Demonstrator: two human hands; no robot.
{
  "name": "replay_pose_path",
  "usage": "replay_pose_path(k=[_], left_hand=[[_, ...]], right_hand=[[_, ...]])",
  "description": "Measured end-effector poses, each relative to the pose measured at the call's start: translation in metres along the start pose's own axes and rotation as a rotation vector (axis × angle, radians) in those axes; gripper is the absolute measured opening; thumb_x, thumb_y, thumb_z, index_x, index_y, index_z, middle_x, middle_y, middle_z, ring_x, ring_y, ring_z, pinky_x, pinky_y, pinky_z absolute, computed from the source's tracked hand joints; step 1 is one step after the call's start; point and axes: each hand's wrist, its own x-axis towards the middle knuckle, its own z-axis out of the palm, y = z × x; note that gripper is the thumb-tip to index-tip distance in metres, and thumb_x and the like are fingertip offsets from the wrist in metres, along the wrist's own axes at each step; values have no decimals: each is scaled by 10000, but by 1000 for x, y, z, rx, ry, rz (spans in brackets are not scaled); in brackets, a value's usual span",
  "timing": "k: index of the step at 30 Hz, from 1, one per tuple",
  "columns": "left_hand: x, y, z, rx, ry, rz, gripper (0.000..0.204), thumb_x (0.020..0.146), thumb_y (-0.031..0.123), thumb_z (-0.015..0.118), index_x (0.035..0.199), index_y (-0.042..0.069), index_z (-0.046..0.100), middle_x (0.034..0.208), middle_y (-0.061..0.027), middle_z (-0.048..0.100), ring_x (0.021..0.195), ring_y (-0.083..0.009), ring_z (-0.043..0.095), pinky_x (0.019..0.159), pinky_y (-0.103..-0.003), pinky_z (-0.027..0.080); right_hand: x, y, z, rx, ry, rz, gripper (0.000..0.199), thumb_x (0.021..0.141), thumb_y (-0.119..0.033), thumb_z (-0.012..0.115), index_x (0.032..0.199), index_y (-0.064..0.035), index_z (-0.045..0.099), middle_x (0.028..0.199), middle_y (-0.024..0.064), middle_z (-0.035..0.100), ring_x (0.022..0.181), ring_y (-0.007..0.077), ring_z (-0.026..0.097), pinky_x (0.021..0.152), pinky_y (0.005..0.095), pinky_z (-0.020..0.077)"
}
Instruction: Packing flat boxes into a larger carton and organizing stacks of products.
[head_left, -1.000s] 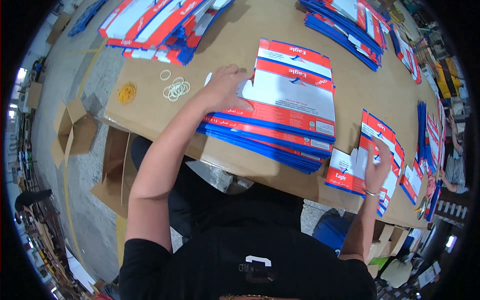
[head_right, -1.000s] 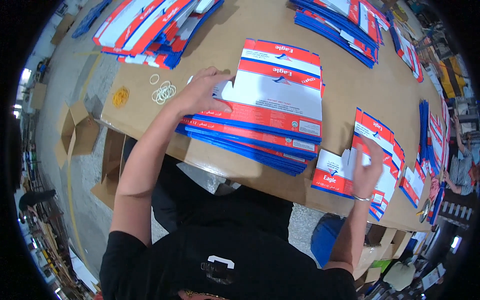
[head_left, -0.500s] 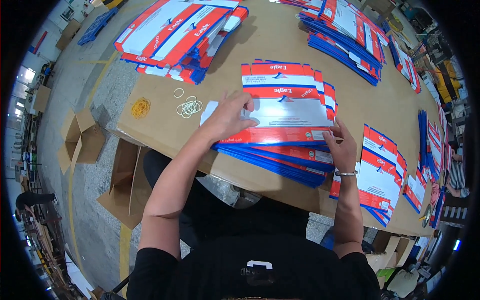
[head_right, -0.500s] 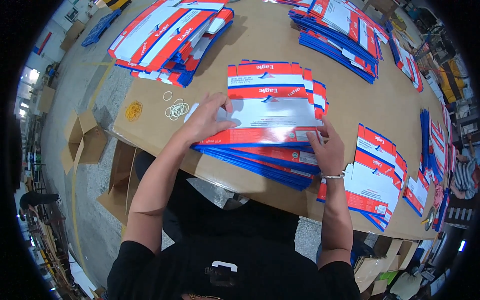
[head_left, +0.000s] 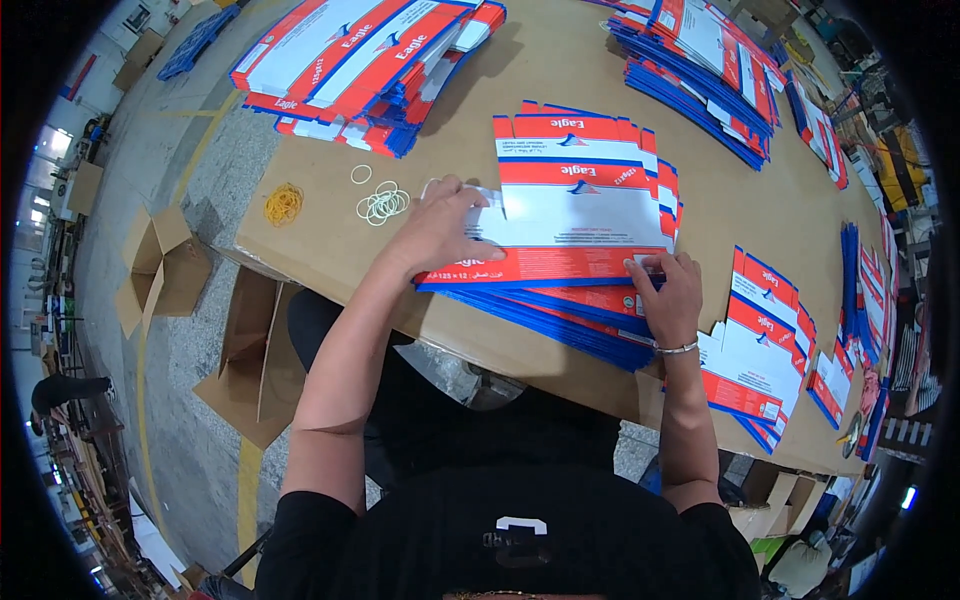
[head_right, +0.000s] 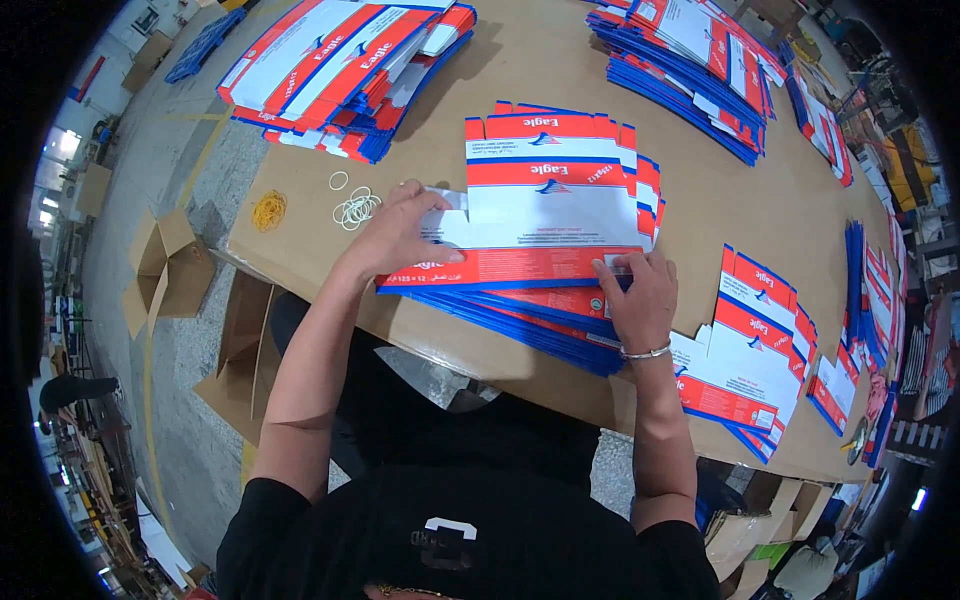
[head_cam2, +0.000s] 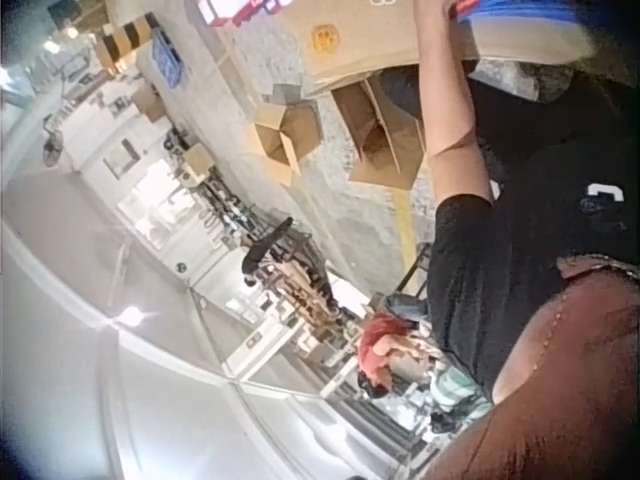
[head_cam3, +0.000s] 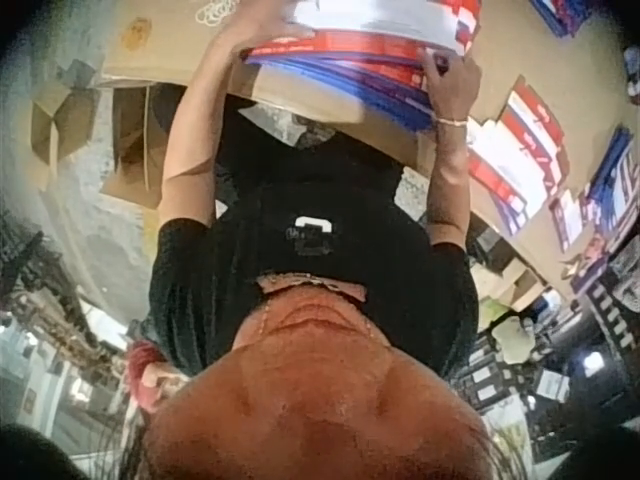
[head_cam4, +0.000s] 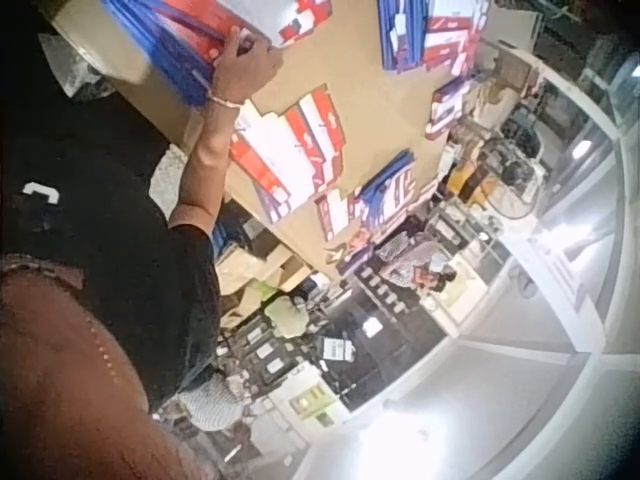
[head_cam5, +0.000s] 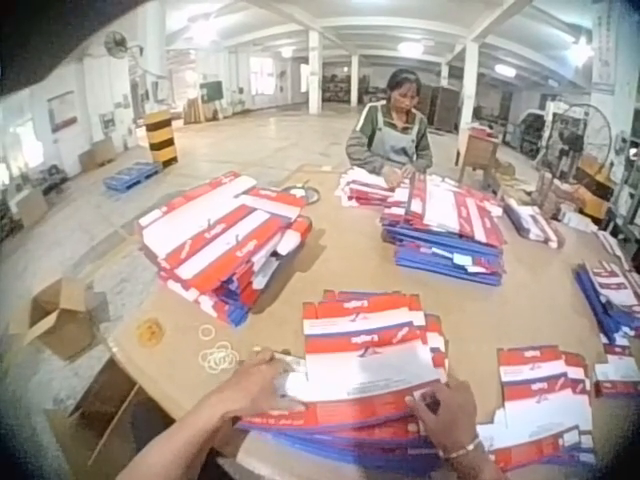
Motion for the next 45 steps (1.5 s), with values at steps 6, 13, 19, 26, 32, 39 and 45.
replay_pose_path(k=[6, 13, 19, 26, 32, 39, 45], left_hand=[[-11, 12, 2, -154, 227, 101, 490, 657, 339, 834, 978, 99, 551, 1038, -73, 605, 1068, -268, 568, 1102, -606, 149], [-32, 29, -20, -152, 273, 252, 329, 706, 189, 817, 907, 130, 563, 894, 6, 621, 991, -210, 609, 1127, -612, 105], [-45, 38, -27, -101, 372, 367, 255, 718, 87, 771, 880, 114, 577, 826, -7, 560, 897, -211, 597, 1108, -629, 162], [-50, 50, -22, -76, 389, 383, 217, 737, 56, 742, 894, 124, 609, 849, -9, 551, 906, -197, 593, 1104, -599, 197], [-35, 65, -21, -41, 317, 452, 285, 730, 113, 770, 993, 133, 661, 945, -24, 613, 994, -206, 605, 1106, -573, 230], [41, 20, -14, -237, 100, 171, 573, 852, 385, 658, 1319, 81, 524, 1334, -118, 532, 1264, -300, 471, 1102, -500, 280], [99, -3, 9, 296, -222, 42, 1022, 628, 509, 801, 1447, 95, 353, 1507, -108, 328, 1393, -318, 285, 1100, -523, 279]], right_hand=[[7, 31, 3, 80, 293, -3, 557, 826, -386, 719, 1216, -12, 585, 960, 127, 616, 934, 231, 584, 779, 343, 498], [-2, 35, -31, 883, -20, 252, 402, 894, -295, 684, 1155, 4, 624, 928, 112, 708, 814, 158, 666, 713, 281, 523], [-27, 11, -44, 950, 171, 106, 355, 905, -272, 667, 1139, -6, 636, 944, 125, 704, 867, 174, 670, 734, 278, 517], [-43, 14, -49, 948, 191, 119, 331, 912, -260, 657, 1122, -4, 640, 957, 116, 700, 889, 166, 654, 766, 281, 499], [-50, 45, -59, 855, 292, 203, 306, 924, -188, 631, 1173, -10, 609, 1024, 78, 675, 939, 125, 615, 818, 276, 480], [-83, 240, -113, 967, 380, 476, 604, 891, -126, 645, 1406, 34, 372, 1309, 116, 529, 1165, 184, 515, 1000, 316, 407], [-141, 349, -131, 914, 152, 618, 632, 888, -168, 653, 1414, 39, 370, 1358, 123, 501, 1178, 199, 517, 1012, 329, 395]])
